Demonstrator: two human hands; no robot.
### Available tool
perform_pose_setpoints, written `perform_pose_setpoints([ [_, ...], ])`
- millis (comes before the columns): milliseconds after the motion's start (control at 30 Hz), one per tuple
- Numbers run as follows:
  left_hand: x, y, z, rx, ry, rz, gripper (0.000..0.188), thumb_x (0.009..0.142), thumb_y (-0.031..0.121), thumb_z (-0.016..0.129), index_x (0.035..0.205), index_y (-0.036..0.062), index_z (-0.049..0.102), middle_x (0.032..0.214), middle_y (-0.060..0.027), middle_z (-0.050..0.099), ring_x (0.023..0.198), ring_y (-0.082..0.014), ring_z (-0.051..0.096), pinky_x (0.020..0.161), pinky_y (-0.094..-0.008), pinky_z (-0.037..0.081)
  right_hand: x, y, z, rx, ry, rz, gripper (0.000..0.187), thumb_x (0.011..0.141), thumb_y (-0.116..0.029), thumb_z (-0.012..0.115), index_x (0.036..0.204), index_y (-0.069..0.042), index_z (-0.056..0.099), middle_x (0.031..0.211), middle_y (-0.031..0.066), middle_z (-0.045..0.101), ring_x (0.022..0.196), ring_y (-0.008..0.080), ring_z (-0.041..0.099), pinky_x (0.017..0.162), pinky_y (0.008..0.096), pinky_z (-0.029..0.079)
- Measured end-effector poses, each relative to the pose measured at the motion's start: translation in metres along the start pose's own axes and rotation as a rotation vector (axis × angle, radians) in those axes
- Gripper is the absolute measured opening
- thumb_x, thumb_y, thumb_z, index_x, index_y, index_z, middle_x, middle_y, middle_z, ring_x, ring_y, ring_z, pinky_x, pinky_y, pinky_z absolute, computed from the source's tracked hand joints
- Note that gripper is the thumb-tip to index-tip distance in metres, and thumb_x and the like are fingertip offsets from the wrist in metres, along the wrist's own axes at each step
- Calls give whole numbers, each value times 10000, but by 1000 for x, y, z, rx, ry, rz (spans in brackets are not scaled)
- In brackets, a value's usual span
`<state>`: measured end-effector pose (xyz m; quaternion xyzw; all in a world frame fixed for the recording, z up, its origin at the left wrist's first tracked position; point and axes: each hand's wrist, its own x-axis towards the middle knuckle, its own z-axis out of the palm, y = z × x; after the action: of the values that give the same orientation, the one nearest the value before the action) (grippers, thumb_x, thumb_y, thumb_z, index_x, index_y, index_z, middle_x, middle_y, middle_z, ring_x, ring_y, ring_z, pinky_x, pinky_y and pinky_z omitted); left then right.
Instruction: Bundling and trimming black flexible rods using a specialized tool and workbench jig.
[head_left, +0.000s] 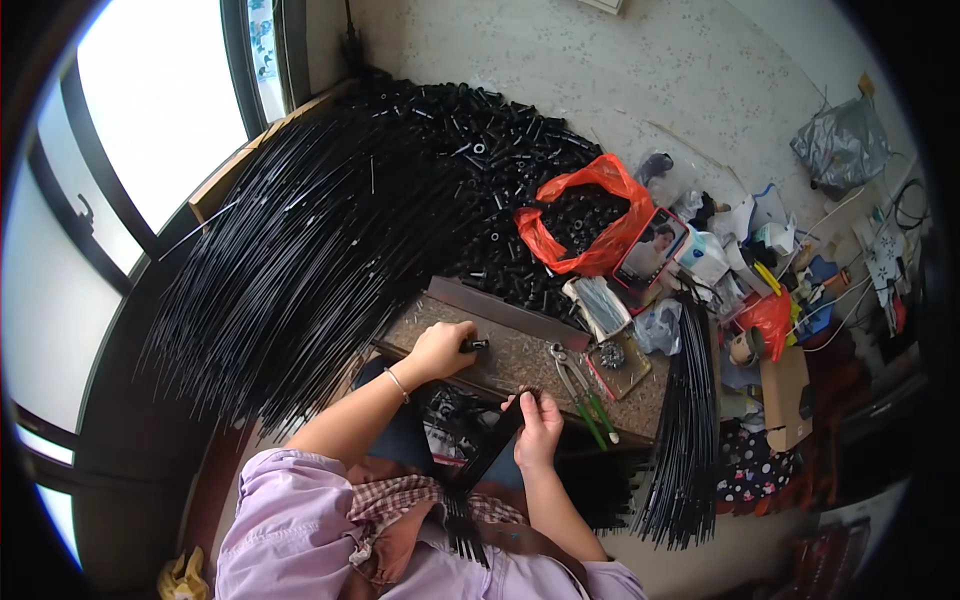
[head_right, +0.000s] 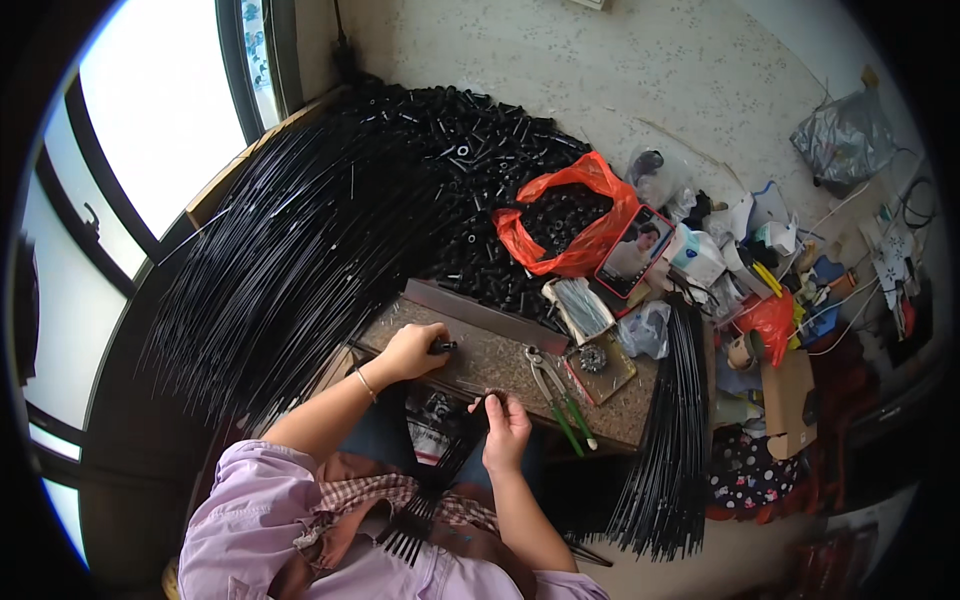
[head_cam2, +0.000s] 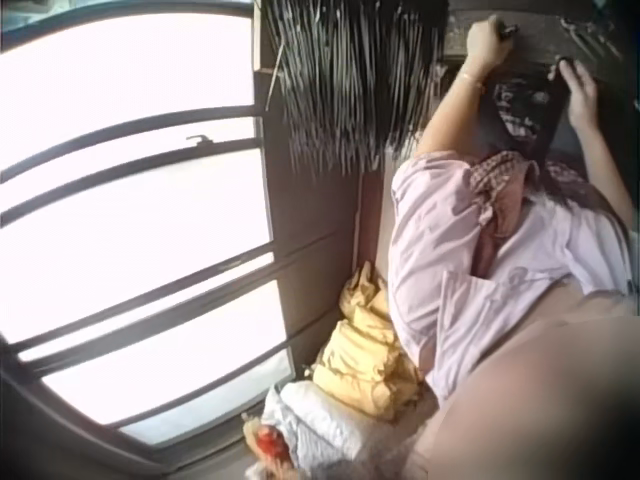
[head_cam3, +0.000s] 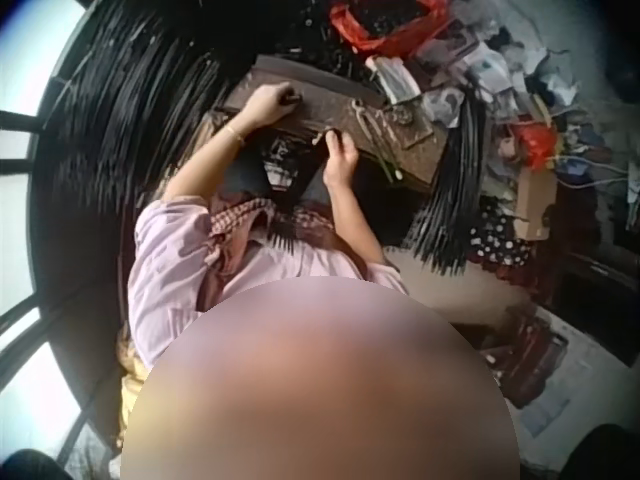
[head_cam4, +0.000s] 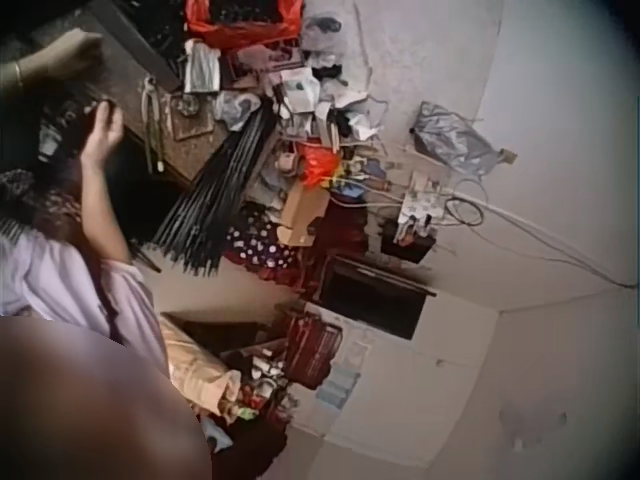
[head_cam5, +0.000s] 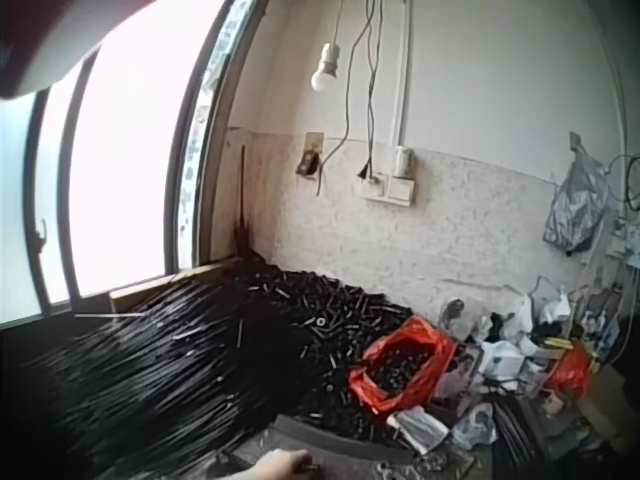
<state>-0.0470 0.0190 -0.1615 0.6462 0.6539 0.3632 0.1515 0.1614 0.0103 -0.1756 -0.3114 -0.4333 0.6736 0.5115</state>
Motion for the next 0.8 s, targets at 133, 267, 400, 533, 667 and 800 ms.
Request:
perform_pose_setpoints([
  [133, -18, 17, 6, -1114, 150, -180, 94, 825, 128, 567, 825, 34, 557, 819, -21, 550, 715, -124, 507, 701, -283, 425, -2, 5, 8, -83, -123, -21, 97, 872, -107, 552, 901, -14, 548, 784, 67, 593, 684, 140, 576, 677, 277, 477],
  [267, -13, 53, 4, -1272, 230, 25, 86, 866, 117, 523, 841, 36, 538, 988, -30, 499, 837, -103, 486, 766, -268, 404, -8, 5, 20, -103, -187, -17, 95, 871, -88, 560, 909, -1, 552, 783, 29, 582, 705, 104, 552, 684, 223, 445],
  [400, -17, 65, -5, -1182, 207, 63, 77, 884, 131, 527, 877, 59, 498, 944, -41, 532, 747, -88, 509, 654, -227, 426, -7, 12, 14, -244, -259, -68, 89, 871, -73, 555, 927, -5, 545, 786, 14, 582, 707, 85, 539, 690, 206, 432],
  [533, -33, 37, -12, -1434, 267, -346, 161, 804, 99, 649, 891, 59, 519, 774, -20, 596, 590, -80, 521, 517, -198, 409, -7, 5, 16, -127, -234, 11, 110, 870, -109, 556, 940, -31, 524, 843, 42, 574, 757, 122, 554, 690, 255, 457],
  [667, -70, 20, 6, -1725, -101, -578, 222, 764, -45, 614, 982, -27, 577, 905, -100, 618, 729, -153, 608, 647, -226, 514, -10, -3, 25, 58, -126, 143, 102, 873, -102, 560, 939, -26, 540, 875, 15, 563, 794, 85, 516, 758, 219, 412],
  [800, -77, 28, 10, -1902, -158, -566, 210, 777, -56, 587, 985, -42, 566, 902, -134, 621, 745, -179, 634, 680, -242, 547, -17, 6, 36, 40, -59, 46, 140, 867, -88, 567, 976, -34, 498, 885, 5, 534, 804, 69, 486, 755, 209, 397],
])
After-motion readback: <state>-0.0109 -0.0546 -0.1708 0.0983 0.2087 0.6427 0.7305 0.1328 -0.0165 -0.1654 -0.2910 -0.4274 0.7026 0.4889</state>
